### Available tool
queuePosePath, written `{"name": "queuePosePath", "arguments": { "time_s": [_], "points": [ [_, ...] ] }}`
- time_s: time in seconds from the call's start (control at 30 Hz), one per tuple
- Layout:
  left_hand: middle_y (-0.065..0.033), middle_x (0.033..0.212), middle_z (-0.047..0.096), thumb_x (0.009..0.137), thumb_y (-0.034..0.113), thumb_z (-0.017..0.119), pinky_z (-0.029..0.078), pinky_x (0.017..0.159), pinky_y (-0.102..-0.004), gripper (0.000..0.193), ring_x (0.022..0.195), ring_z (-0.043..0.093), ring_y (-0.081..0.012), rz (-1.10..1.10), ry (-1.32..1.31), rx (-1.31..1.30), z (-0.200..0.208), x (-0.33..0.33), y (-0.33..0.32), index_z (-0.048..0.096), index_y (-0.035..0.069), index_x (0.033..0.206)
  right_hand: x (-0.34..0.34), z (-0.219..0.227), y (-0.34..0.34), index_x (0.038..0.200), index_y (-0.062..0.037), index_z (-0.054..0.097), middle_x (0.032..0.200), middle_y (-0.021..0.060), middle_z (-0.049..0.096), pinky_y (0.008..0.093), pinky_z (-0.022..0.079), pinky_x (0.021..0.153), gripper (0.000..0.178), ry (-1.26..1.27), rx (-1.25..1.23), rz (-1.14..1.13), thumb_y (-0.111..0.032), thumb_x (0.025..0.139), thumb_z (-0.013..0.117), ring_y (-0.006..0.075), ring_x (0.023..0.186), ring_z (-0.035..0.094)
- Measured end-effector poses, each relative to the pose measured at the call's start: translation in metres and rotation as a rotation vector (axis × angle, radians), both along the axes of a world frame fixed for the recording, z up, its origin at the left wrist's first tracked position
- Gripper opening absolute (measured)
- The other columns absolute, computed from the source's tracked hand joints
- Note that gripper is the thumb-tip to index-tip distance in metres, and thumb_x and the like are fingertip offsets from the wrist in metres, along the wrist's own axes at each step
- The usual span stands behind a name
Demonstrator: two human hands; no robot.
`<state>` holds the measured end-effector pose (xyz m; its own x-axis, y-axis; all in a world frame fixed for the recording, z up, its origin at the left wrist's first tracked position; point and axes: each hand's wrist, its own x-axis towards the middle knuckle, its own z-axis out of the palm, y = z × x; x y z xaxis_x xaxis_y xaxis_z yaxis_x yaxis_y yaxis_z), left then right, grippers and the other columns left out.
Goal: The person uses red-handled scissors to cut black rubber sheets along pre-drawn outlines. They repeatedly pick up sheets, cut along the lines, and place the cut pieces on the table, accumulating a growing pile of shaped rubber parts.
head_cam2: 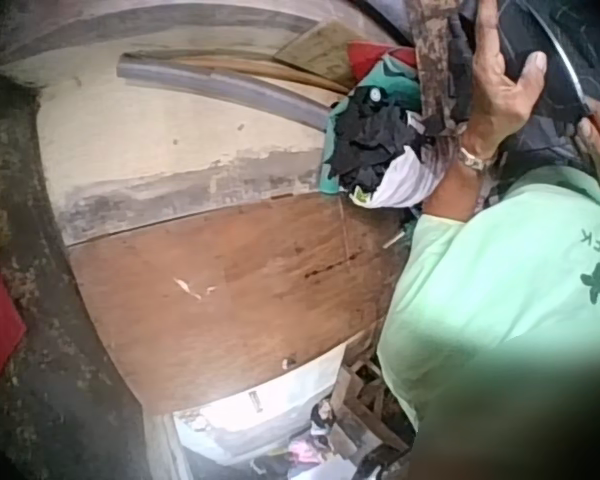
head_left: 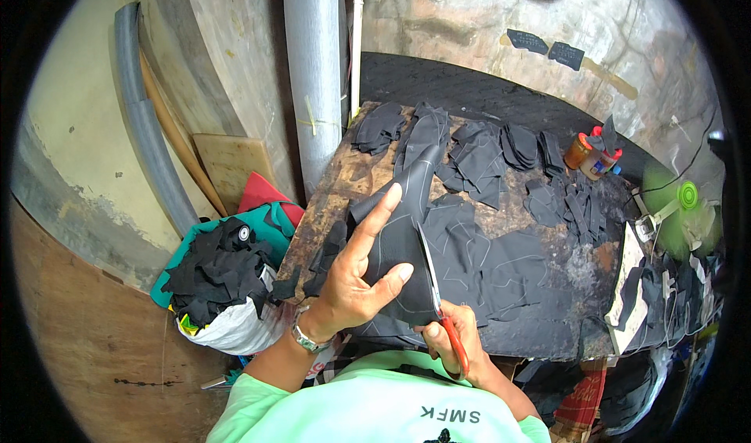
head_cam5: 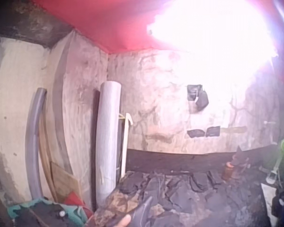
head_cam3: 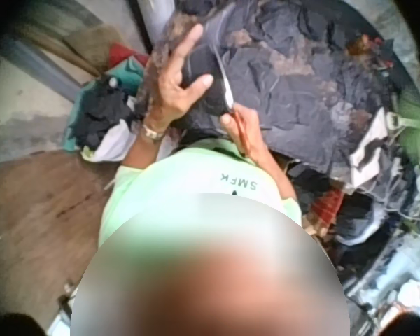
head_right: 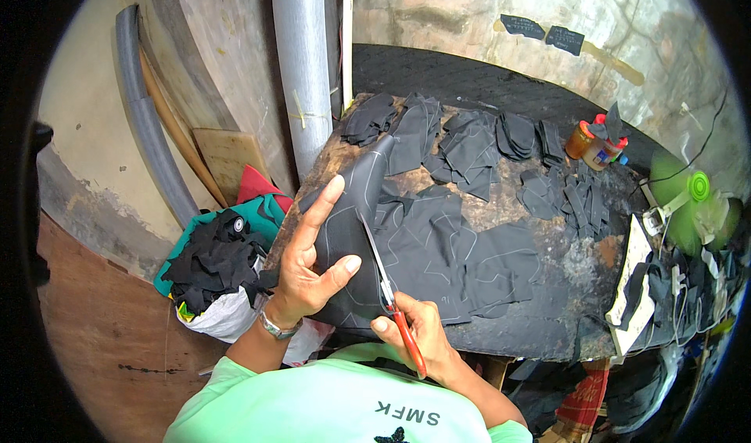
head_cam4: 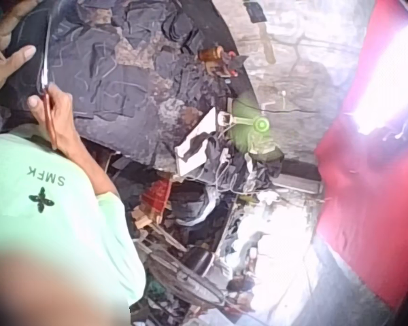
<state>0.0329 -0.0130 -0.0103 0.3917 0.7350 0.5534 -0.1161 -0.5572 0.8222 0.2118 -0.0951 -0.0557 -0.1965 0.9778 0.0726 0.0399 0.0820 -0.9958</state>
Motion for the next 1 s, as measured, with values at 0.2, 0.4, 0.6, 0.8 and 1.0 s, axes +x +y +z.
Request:
{"name": "queuePosePath", "arguments": {
  "time_s": [0.2, 0.4, 0.6, 0.8, 1.0],
  "points": [
    [-0.0176, 0.154, 0.023, 0.082, -0.001, 0.062, 0.02, 0.114, -0.0332, 0.077, 0.141, 0.024, -0.0227, -0.031, 0.008, -0.02, -0.005, 0.002, -0.003, 0.02, -0.007, 0.147, -0.001, -0.004, 0.006, 0.073, -0.0004, 0.051, 0.053, 0.0003, 0.039, 0.0279, 0.031, 0.047, 0.049, 0.031, 0.051, -0.008, -0.045, 0.087, 0.065, 0.0081, 0.054, 0.035],
    [-0.0162, 0.153, 0.027, 0.085, -0.001, 0.06, 0.02, 0.114, -0.0338, 0.074, 0.142, 0.023, -0.0215, -0.063, -0.048, -0.081, -0.008, 0.003, -0.002, 0.021, -0.005, 0.147, -0.003, -0.006, 0.005, 0.075, -0.0012, 0.051, 0.052, -0.0004, 0.036, 0.0277, 0.031, 0.045, 0.048, 0.011, 0.051, -0.015, -0.046, 0.089, 0.063, 0.0076, 0.051, 0.036],
    [-0.0125, 0.141, 0.042, 0.09, -0.003, 0.057, 0.033, 0.107, -0.0308, 0.059, 0.127, 0.044, -0.0182, -0.051, -0.278, -0.242, 0.003, -0.002, 0.017, 0.032, -0.003, 0.143, 0.004, -0.001, 0.002, 0.079, -0.0003, 0.056, 0.05, 0.0005, 0.042, 0.0248, 0.036, 0.044, 0.054, 0.183, -0.166, 0.097, -0.054, 0.089, 0.057, 0.0087, 0.044, 0.044],
    [-0.012, 0.14, 0.043, 0.085, -0.003, 0.058, 0.032, 0.109, -0.0316, 0.061, 0.129, 0.042, -0.0195, -0.342, -0.052, -0.284, 0.029, -0.022, 0.036, 0.035, -0.005, 0.142, 0.018, 0.005, 0.013, 0.093, 0.0049, 0.058, 0.06, 0.0065, 0.051, 0.0269, 0.042, 0.053, 0.076, 0.234, -0.174, 0.348, -0.069, 0.087, 0.042, 0.0146, 0.054, 0.05],
    [-0.0125, 0.139, 0.045, 0.081, -0.001, 0.06, 0.028, 0.111, -0.0315, 0.062, 0.13, 0.041, -0.0188, -0.537, 0.141, -0.319, 0.047, -0.025, 0.05, 0.04, -0.006, 0.139, 0.019, 0.015, 0.018, 0.09, 0.005, 0.063, 0.061, 0.0038, 0.051, 0.0244, 0.043, 0.051, 0.073, 0.117, -0.069, 0.273, -0.066, 0.088, 0.046, 0.0119, 0.052, 0.05]
  ]
}}
